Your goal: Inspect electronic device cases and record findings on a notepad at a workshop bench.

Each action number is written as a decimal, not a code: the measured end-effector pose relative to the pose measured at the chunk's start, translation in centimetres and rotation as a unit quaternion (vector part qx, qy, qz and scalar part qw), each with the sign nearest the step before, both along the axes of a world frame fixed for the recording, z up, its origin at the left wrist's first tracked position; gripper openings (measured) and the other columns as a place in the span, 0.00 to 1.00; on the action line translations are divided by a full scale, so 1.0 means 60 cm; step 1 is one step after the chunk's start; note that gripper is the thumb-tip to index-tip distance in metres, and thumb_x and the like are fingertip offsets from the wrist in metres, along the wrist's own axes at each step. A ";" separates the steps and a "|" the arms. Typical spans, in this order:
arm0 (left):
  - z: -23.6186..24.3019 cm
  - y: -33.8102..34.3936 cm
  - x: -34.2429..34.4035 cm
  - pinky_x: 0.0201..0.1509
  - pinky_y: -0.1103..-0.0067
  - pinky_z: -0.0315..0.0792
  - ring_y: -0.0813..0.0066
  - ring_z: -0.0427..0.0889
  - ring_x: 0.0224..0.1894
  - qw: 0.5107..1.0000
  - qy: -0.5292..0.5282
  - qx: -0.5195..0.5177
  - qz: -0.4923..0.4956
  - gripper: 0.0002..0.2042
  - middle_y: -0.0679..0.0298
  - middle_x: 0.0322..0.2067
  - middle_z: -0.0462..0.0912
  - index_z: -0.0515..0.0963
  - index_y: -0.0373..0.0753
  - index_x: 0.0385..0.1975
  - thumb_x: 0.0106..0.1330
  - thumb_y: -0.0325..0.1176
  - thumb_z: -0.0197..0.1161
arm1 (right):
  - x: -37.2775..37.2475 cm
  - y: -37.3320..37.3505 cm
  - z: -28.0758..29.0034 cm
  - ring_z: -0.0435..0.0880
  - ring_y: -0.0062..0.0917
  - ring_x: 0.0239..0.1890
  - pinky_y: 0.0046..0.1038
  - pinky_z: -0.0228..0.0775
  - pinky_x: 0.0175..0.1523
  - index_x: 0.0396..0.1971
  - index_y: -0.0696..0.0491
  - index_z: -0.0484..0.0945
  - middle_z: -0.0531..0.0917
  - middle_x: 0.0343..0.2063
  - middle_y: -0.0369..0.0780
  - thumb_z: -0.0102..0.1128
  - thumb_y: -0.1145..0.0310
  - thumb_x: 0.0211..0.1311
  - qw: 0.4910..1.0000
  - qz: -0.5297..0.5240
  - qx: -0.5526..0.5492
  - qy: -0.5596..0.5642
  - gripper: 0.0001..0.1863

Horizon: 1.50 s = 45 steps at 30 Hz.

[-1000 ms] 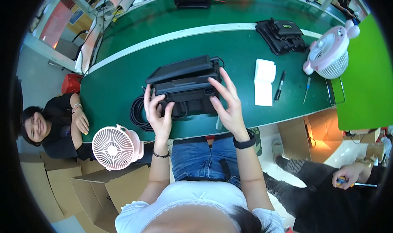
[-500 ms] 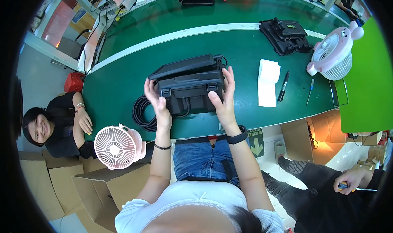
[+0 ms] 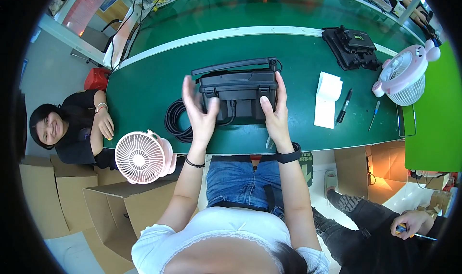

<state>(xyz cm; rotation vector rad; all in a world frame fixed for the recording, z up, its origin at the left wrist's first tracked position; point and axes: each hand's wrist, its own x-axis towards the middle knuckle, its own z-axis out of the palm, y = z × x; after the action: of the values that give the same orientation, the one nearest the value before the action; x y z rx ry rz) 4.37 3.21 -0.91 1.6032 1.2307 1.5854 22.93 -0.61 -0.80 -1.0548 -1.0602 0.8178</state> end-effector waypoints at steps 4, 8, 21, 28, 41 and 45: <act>0.059 0.002 0.005 0.69 0.37 0.41 0.50 0.55 0.72 0.903 0.367 0.225 0.001 0.38 0.56 0.69 0.60 0.73 0.61 0.60 0.42 0.49 0.79 | 0.006 -0.007 -0.017 0.66 0.31 0.67 0.31 0.55 0.71 0.74 0.53 0.49 0.65 0.66 0.47 0.55 0.68 0.68 0.999 0.020 0.013 0.026 0.38; 0.095 0.021 0.026 0.67 0.36 0.44 0.58 0.63 0.68 0.838 0.492 0.233 -0.042 0.39 0.62 0.67 0.64 0.71 0.65 0.63 0.43 0.49 0.76 | 0.003 -0.010 -0.023 0.66 0.32 0.66 0.32 0.56 0.70 0.73 0.53 0.49 0.66 0.65 0.47 0.55 0.69 0.67 0.999 0.024 0.021 0.039 0.38; 0.001 -0.084 -0.005 0.63 0.68 0.55 0.77 0.73 0.53 0.808 0.399 0.419 0.108 0.17 0.79 0.52 0.80 0.79 0.74 0.49 0.60 0.45 0.67 | 0.020 -0.038 -0.044 0.73 0.25 0.60 0.26 0.65 0.63 0.64 0.54 0.65 0.72 0.60 0.43 0.50 0.64 0.75 0.984 -0.045 0.010 0.173 0.22; -0.016 -0.117 -0.030 0.62 0.65 0.61 0.67 0.68 0.57 0.885 0.237 0.395 0.066 0.25 0.64 0.57 0.72 0.71 0.62 0.59 0.62 0.57 0.65 | 0.040 -0.049 -0.065 0.79 0.21 0.54 0.22 0.69 0.60 0.58 0.59 0.74 0.81 0.53 0.41 0.50 0.73 0.74 0.970 -0.071 -0.029 0.229 0.16; -0.007 -0.080 -0.037 0.71 0.70 0.56 0.62 0.64 0.68 0.986 -0.125 -0.048 -0.094 0.45 0.50 0.66 0.64 0.58 0.28 0.68 0.64 0.62 0.58 | 0.041 -0.050 -0.038 0.77 0.20 0.50 0.21 0.65 0.58 0.34 0.57 0.73 0.80 0.49 0.41 0.57 0.77 0.69 0.993 -0.091 0.004 0.074 0.03; -0.001 -0.054 -0.045 0.72 0.70 0.55 0.63 0.64 0.68 0.980 -0.143 -0.066 -0.125 0.51 0.52 0.66 0.65 0.59 0.29 0.68 0.61 0.73 0.53 | 0.041 -0.049 -0.019 0.77 0.19 0.49 0.22 0.68 0.56 0.37 0.57 0.76 0.79 0.46 0.38 0.63 0.73 0.66 0.993 -0.067 -0.002 0.097 0.05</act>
<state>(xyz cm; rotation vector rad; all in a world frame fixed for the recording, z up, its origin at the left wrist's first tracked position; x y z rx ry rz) 1.70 -0.06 -0.98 1.3323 0.9226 1.4791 25.36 -3.53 -1.95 -1.0158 -0.8153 0.7966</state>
